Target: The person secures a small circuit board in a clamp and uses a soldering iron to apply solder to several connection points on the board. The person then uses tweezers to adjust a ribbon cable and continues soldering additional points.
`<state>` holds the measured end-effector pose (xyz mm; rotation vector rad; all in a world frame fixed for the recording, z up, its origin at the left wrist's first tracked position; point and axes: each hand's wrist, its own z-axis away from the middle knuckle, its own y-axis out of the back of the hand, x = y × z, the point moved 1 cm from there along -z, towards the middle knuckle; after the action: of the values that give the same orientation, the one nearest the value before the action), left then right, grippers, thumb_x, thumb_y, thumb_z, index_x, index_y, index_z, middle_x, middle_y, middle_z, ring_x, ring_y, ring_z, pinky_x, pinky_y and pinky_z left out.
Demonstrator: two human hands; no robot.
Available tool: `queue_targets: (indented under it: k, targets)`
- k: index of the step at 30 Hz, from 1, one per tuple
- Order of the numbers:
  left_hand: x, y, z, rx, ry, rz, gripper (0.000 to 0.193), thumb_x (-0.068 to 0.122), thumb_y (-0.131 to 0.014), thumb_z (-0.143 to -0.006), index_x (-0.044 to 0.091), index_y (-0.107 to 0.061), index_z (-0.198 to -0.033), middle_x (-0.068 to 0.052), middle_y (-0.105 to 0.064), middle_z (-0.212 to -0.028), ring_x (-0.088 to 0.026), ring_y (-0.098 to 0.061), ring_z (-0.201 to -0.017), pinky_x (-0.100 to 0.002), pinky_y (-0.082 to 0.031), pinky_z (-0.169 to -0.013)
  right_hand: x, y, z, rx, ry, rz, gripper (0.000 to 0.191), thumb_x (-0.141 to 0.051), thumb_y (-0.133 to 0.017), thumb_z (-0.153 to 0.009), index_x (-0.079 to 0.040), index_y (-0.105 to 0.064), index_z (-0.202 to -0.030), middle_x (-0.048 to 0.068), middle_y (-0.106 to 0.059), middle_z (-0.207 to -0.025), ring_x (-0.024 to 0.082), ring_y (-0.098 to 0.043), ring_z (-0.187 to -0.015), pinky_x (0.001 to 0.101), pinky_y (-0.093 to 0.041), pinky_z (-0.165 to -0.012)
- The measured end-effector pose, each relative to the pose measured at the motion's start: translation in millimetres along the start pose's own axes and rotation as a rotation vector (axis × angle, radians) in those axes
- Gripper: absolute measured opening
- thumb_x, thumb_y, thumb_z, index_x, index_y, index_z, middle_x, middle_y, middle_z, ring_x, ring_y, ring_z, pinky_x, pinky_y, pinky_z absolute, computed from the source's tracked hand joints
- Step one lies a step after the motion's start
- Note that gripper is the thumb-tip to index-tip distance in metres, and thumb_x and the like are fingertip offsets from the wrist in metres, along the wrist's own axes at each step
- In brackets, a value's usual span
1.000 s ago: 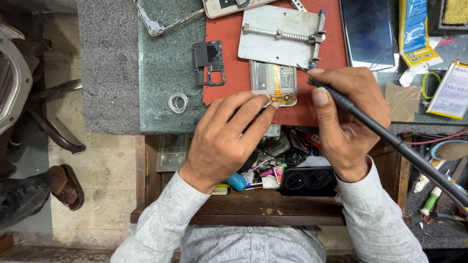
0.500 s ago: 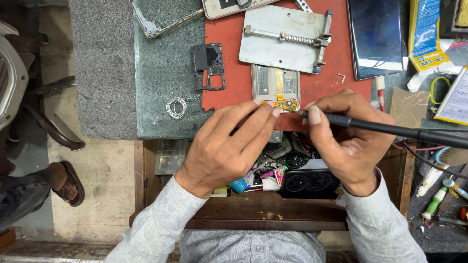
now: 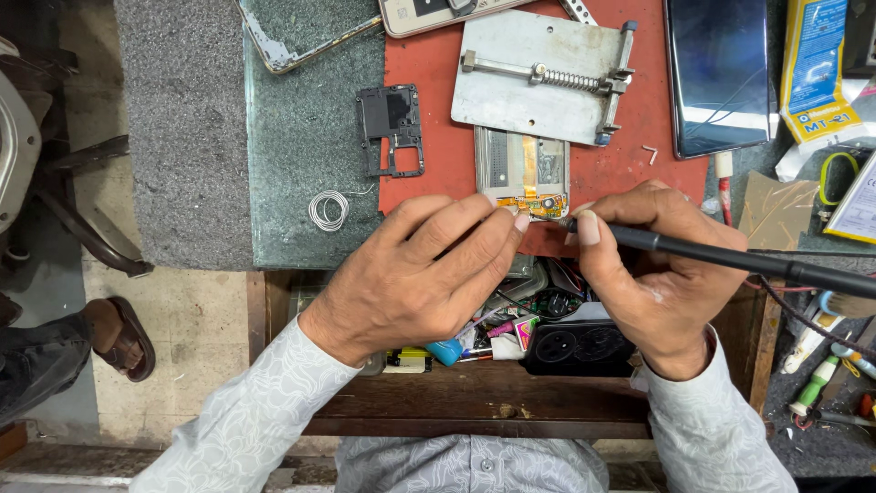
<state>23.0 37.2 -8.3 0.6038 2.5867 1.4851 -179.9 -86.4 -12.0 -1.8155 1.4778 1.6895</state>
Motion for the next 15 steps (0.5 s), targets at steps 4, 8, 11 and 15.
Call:
queue_targets:
  k: [4, 8, 11, 15]
  targets:
    - [1.8, 0.3, 0.5, -0.009, 0.027, -0.010, 0.027, 0.012, -0.070, -0.101, 0.000, -0.073, -0.126, -0.004, -0.063, -0.126, -0.020, -0.054, -0.126, -0.036, -0.049, -0.101, -1.2, 1.2, -0.3, -0.009, 0.021, 0.021, 0.011, 0.004, -0.074, -0.101, 0.005, -0.065, -0.094, 0.009, -0.068, -0.082, 0.009, -0.058, -0.066, 0.0216, -0.043, -0.060]
    - [1.5, 0.0, -0.7, -0.002, 0.030, -0.020, 0.025, 0.013, -0.069, -0.103, 0.002, -0.073, -0.125, -0.002, -0.063, -0.122, -0.019, -0.054, -0.123, -0.035, -0.049, -0.100, -2.8, 1.5, -1.4, -0.023, 0.025, 0.035, 0.010, 0.004, -0.074, -0.100, 0.005, -0.066, -0.094, 0.009, -0.068, -0.083, 0.010, -0.059, -0.067, 0.0218, -0.043, -0.061]
    - [0.9, 0.2, -2.3, 0.000, 0.028, -0.017, 0.023, 0.013, -0.070, -0.103, 0.003, -0.073, -0.123, -0.001, -0.061, -0.116, -0.018, -0.054, -0.118, -0.034, -0.049, -0.097, -3.0, 1.8, -1.3, -0.028, 0.010, 0.040, 0.009, 0.003, -0.074, -0.100, 0.005, -0.066, -0.095, 0.008, -0.068, -0.083, 0.010, -0.059, -0.067, 0.0217, -0.044, -0.061]
    - [0.6, 0.0, -5.5, 0.007, 0.031, -0.005, 0.021, 0.012, -0.070, -0.103, 0.005, -0.073, -0.122, 0.002, -0.056, -0.103, -0.016, -0.054, -0.104, -0.032, -0.048, -0.091, -2.1, 1.6, -1.2, -0.021, -0.039, 0.024, 0.007, 0.003, -0.074, -0.100, 0.005, -0.067, -0.097, 0.007, -0.067, -0.081, 0.009, -0.058, -0.066, 0.0211, -0.043, -0.059]
